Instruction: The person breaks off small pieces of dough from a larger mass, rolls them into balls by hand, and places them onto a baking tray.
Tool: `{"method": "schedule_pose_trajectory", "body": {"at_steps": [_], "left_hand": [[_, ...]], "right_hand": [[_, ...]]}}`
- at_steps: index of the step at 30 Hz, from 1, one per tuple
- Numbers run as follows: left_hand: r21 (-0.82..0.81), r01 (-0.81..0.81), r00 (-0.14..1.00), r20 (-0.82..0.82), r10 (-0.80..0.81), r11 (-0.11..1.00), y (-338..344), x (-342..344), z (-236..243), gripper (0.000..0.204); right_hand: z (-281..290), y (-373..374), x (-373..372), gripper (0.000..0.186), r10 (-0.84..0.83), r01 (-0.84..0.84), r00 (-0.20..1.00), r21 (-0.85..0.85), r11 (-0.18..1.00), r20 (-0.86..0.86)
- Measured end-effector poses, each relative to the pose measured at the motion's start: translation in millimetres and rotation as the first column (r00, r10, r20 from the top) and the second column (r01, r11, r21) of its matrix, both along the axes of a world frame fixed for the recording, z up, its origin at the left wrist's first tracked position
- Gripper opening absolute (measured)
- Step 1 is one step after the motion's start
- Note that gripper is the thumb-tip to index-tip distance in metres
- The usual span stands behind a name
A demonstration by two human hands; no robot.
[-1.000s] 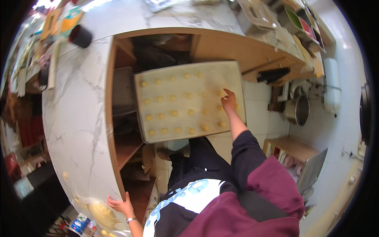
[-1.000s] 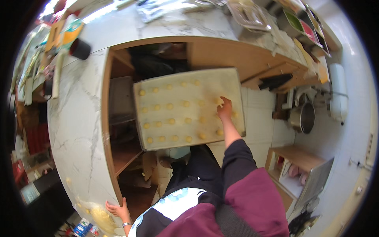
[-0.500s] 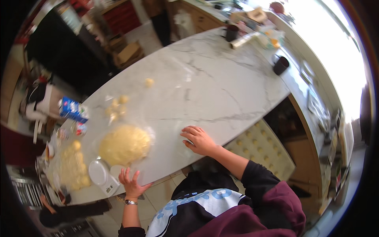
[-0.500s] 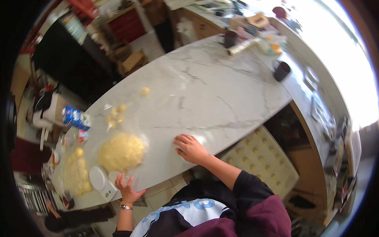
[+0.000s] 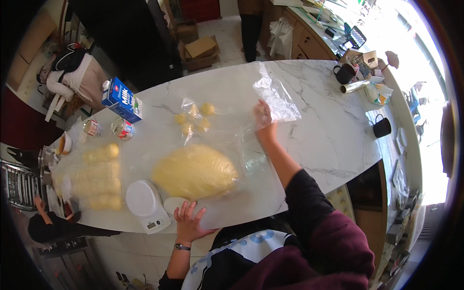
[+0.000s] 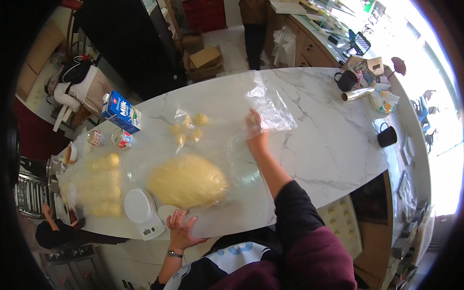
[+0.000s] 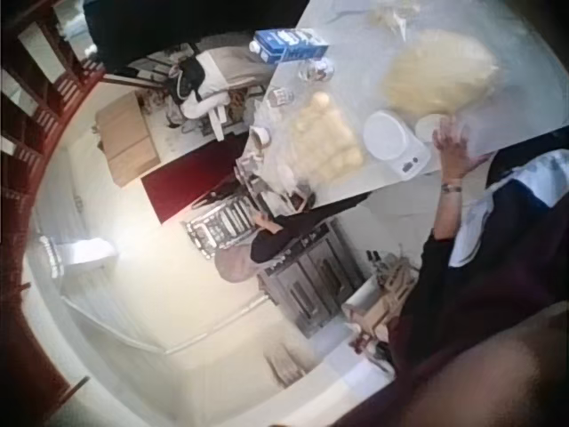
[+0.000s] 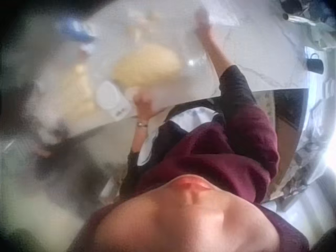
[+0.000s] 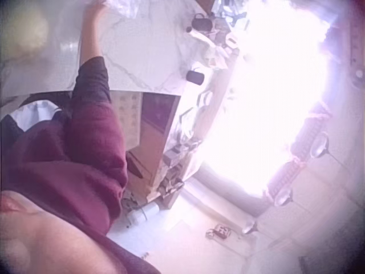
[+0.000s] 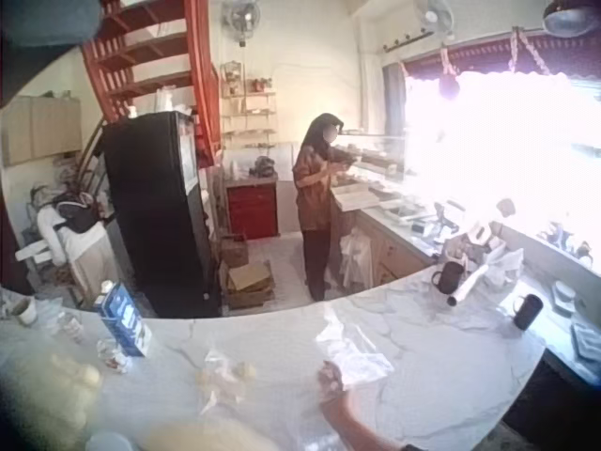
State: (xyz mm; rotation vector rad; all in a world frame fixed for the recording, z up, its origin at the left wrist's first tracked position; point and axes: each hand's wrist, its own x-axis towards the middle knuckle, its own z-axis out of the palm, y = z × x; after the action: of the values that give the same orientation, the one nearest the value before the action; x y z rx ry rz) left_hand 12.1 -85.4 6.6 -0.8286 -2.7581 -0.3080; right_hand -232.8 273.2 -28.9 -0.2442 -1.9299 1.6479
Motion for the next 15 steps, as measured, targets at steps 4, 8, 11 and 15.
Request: {"method": "schedule_pose_trajectory", "body": {"at_steps": [4,8,11,15], "left_hand": [[0.022,0.040,0.997,0.058,-0.041,0.999,10.0,-10.4,-2.9,0.094],[0.010,0.029,0.996,0.083,-0.030,1.000,8.7,-8.5,1.9,0.099],[0.013,0.034,0.995,0.092,-0.035,0.999,6.9,-6.9,1.3,0.094],[0.042,0.027,0.995,0.090,-0.031,0.999,11.8,-7.5,-1.5,0.093]], "right_hand": [[26.8,22.1,199.6,0.016,0.074,-0.003,0.991,0.541,0.841,-0.109],[61.4,23.0,284.1,0.017,0.051,-0.285,0.937,0.670,0.685,0.346],[62.8,18.5,199.4,0.022,-0.288,0.034,0.931,0.733,0.679,0.224],[44.8,-27.4,197.2,0.017,0.121,-0.288,0.936,0.521,0.803,0.331]]}}
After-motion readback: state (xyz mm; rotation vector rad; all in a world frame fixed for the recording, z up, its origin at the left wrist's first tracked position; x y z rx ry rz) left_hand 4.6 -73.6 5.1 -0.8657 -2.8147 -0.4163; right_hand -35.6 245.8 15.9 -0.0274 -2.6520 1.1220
